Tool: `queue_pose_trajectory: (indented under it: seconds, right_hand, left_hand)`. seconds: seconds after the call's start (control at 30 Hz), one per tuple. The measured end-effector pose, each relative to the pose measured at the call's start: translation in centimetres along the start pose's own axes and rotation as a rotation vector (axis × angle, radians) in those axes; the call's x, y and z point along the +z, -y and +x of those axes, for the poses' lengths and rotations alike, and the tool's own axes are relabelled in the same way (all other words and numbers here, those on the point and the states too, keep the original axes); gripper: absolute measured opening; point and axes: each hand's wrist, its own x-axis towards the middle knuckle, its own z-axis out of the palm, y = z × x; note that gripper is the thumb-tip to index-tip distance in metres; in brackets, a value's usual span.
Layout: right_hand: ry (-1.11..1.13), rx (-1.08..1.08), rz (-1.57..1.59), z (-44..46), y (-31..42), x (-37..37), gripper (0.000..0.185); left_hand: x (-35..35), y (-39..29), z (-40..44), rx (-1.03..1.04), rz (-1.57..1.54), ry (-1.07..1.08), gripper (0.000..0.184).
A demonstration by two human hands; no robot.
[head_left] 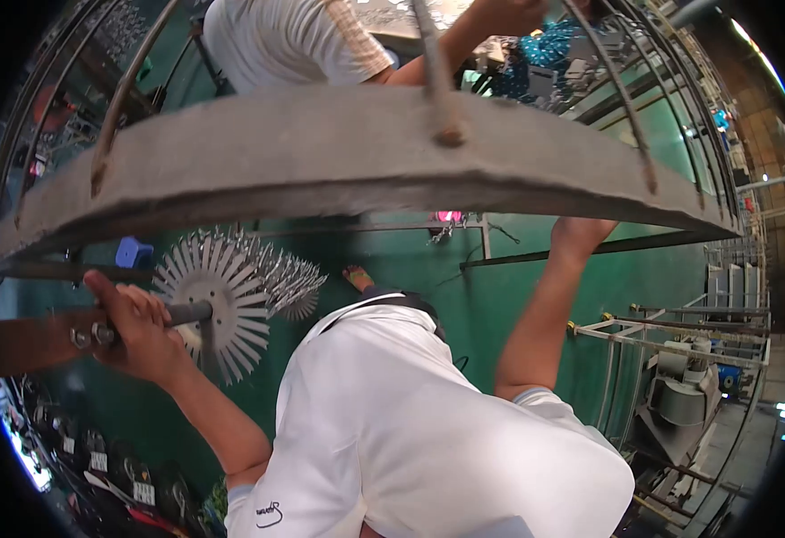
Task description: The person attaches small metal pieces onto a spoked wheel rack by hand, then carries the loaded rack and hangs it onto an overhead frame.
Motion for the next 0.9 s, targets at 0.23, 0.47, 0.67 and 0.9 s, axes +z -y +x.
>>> queue_pose_trajectory:
  seconds: [0.23,0.47,0.67,0.9]
  right_hand:
    - [0.347,0.381,0.073,-5.3,2.2,0.4,0.019]
    - [0.920,0.488,0.276,-10.4,3.0,5.3,0.014]
    - [1.199,0.594,0.372,-14.0,4.0,7.8,0.012]
    - [1.396,0.659,0.394,-18.7,3.8,11.0,0.013]
  left_hand:
    - [0.4,-0.3,-0.7,0.099,0.000,0.000,0.046]
    - [1.4,-1.7,-1.3,0.171,0.055,0.023,0.054]
    - [1.6,-2.2,-1.5,0.180,0.091,-0.007,0.056]
    - [2.0,-2.7,-1.6,0.222,0.137,0.008,0.058]
